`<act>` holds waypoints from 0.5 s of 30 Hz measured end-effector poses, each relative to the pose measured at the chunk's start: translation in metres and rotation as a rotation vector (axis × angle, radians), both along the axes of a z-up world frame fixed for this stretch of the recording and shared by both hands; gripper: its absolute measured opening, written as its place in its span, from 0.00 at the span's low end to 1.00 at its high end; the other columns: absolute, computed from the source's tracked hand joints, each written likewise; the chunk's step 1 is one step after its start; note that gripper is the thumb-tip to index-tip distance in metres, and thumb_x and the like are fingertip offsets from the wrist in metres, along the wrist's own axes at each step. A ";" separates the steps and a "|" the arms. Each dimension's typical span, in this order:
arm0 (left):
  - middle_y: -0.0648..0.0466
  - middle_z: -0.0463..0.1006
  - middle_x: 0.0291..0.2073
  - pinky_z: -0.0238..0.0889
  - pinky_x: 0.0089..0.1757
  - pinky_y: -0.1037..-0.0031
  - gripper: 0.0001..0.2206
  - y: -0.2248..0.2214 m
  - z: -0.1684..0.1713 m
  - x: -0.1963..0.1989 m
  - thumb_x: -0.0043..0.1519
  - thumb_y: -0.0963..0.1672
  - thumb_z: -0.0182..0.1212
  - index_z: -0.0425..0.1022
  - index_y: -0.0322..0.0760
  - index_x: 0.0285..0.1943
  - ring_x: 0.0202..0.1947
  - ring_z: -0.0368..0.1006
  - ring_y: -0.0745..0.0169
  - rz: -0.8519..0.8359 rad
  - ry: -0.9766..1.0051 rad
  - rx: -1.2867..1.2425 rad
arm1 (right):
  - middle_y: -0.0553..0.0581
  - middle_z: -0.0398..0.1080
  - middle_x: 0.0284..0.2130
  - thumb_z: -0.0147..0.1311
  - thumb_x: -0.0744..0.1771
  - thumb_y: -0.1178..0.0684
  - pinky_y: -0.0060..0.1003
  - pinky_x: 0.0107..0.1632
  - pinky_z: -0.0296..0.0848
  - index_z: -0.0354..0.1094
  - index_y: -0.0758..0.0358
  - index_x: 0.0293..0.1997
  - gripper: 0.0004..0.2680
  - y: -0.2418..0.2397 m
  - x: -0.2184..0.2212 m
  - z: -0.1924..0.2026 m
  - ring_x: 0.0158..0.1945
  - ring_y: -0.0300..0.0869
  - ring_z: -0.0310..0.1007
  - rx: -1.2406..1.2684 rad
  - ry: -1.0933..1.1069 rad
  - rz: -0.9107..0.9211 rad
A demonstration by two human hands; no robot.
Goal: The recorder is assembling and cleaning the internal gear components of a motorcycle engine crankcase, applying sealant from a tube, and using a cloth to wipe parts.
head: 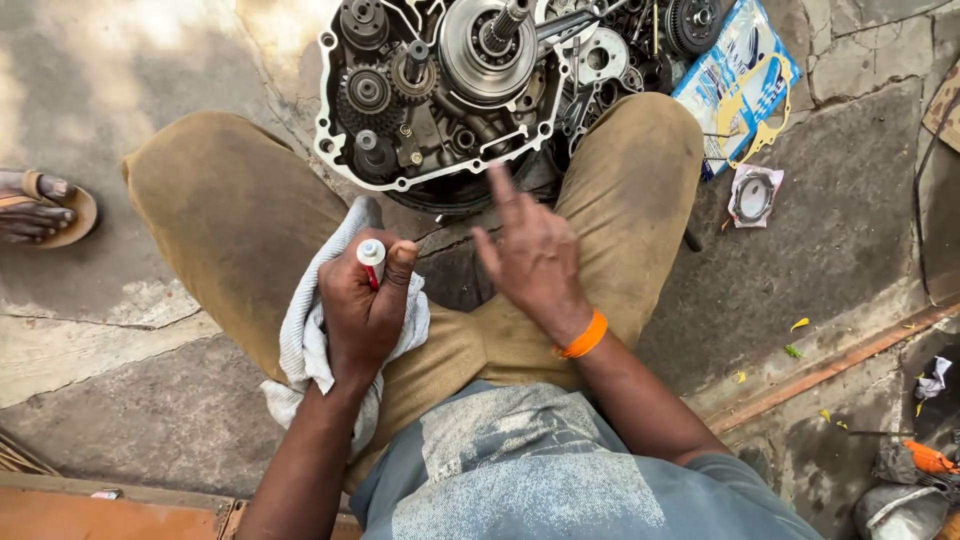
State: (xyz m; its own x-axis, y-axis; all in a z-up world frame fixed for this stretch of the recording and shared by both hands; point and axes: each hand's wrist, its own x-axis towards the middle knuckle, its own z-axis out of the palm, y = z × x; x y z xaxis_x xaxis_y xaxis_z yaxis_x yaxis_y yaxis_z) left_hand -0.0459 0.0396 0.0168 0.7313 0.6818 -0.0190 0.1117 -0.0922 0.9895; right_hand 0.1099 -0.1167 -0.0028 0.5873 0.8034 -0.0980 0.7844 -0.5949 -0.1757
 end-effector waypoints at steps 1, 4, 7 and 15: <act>0.58 0.70 0.17 0.57 0.25 0.75 0.15 0.000 0.000 0.000 0.70 0.49 0.60 0.74 0.33 0.35 0.19 0.65 0.72 -0.001 -0.001 -0.001 | 0.51 0.63 0.24 0.64 0.68 0.45 0.36 0.25 0.67 0.39 0.65 0.78 0.34 -0.005 0.006 -0.001 0.23 0.39 0.62 -0.001 -0.001 -0.001; 0.58 0.70 0.17 0.57 0.26 0.75 0.16 0.000 0.002 -0.001 0.71 0.49 0.60 0.74 0.32 0.36 0.19 0.65 0.71 -0.003 -0.001 -0.003 | 0.52 0.65 0.32 0.62 0.68 0.46 0.33 0.32 0.69 0.34 0.64 0.80 0.36 -0.014 0.015 -0.004 0.30 0.36 0.64 0.158 -0.153 -0.033; 0.58 0.71 0.19 0.58 0.27 0.75 0.16 0.001 0.003 0.002 0.72 0.49 0.59 0.74 0.33 0.36 0.21 0.67 0.72 -0.016 -0.008 0.024 | 0.49 0.63 0.27 0.64 0.69 0.45 0.31 0.26 0.66 0.35 0.65 0.79 0.36 -0.008 0.008 -0.007 0.24 0.35 0.61 0.148 -0.094 -0.039; 0.58 0.71 0.17 0.57 0.25 0.75 0.15 0.001 -0.004 0.000 0.70 0.49 0.60 0.75 0.33 0.35 0.19 0.66 0.72 -0.012 0.020 0.002 | 0.49 0.64 0.28 0.63 0.70 0.45 0.31 0.24 0.63 0.34 0.63 0.79 0.35 -0.004 0.003 -0.006 0.23 0.35 0.59 0.108 -0.077 -0.012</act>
State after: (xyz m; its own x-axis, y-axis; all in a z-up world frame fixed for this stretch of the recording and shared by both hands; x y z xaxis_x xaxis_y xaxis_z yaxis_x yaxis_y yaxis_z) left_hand -0.0455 0.0402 0.0133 0.7388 0.6731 -0.0325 0.1301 -0.0952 0.9869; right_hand 0.1128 -0.1206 -0.0088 0.5991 0.7999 0.0343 0.7912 -0.5848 -0.1790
